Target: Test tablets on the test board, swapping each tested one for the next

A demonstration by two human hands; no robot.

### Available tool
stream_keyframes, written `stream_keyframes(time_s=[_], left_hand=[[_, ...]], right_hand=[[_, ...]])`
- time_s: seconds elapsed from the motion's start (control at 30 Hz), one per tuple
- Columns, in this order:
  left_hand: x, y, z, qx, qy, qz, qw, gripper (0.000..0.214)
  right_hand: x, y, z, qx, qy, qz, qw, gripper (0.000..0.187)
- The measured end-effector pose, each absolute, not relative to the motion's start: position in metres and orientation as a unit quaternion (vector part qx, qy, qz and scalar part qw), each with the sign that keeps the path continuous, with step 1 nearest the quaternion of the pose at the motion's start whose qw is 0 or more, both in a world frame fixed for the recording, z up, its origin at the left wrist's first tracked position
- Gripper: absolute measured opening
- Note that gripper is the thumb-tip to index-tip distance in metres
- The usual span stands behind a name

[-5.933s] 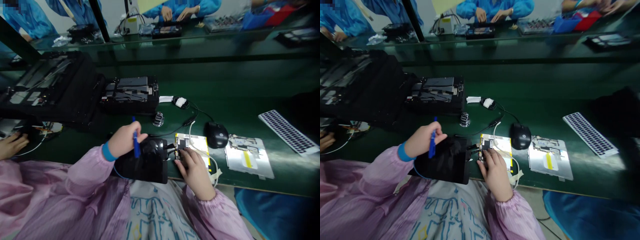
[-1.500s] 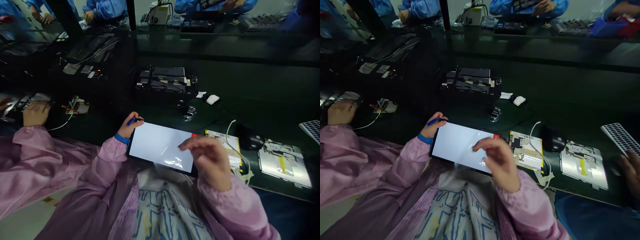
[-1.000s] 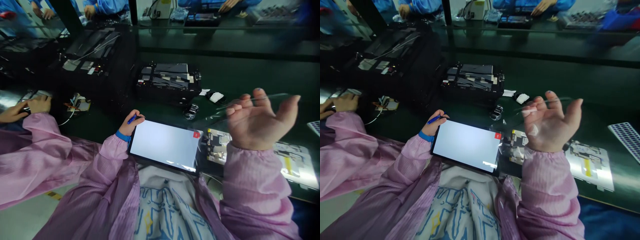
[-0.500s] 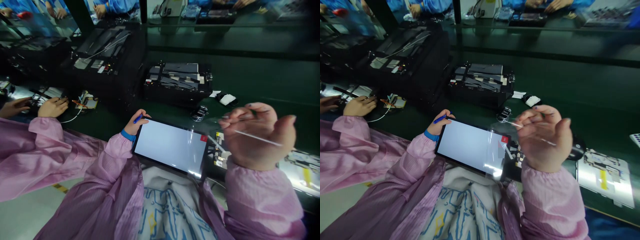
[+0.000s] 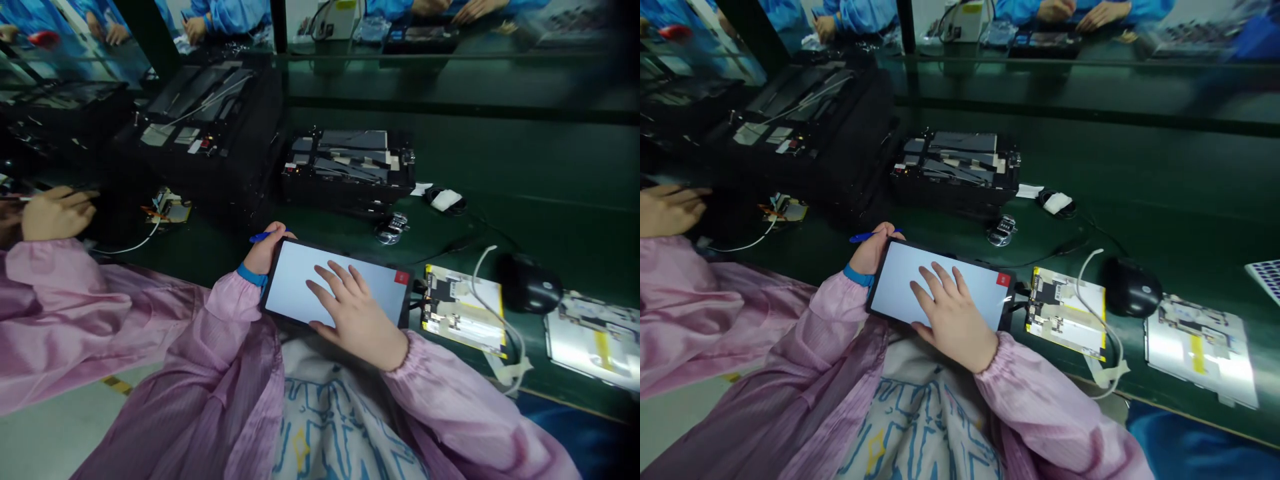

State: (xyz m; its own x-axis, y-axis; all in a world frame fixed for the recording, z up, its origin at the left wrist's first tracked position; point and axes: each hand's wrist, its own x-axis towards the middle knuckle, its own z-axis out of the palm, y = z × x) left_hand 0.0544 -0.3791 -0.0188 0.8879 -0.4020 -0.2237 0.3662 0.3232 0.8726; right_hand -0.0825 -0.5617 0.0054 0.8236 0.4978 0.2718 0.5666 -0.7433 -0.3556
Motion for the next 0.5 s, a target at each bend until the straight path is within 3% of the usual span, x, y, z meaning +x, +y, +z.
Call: stream_keyframes(time_s=[0.07, 0.17, 0.33, 0.43, 0.5], left_hand=[[0.054, -0.379, -0.018, 0.528, -0.011, -0.239, 0.815, 0.045], [0.054, -0.379, -0.017, 0.534, -0.011, -0.236, 0.812, 0.044], [0.054, -0.378, -0.016, 0.537, -0.014, -0.238, 0.809, 0.042], [0.054, -0.379, -0.016, 0.539, -0.006, -0.237, 0.808, 0.042], [0.054, -0.379, -0.015, 0.539, -0.006, -0.238, 0.808, 0.041]], right_hand=[[-0.088, -0.565, 0.002, -0.940, -0.279, -0.077, 0.181, 0.043], [-0.100, -0.587, 0.002, -0.941, -0.263, -0.090, 0.195, 0.021], [-0.124, -0.639, 0.006, -0.925, -0.199, -0.128, 0.296, 0.017], [-0.134, -0.657, 0.005, -0.935, -0.139, -0.156, 0.287, 0.015], [-0.138, -0.661, 0.001, -0.941, -0.108, -0.160, 0.279, 0.023]])
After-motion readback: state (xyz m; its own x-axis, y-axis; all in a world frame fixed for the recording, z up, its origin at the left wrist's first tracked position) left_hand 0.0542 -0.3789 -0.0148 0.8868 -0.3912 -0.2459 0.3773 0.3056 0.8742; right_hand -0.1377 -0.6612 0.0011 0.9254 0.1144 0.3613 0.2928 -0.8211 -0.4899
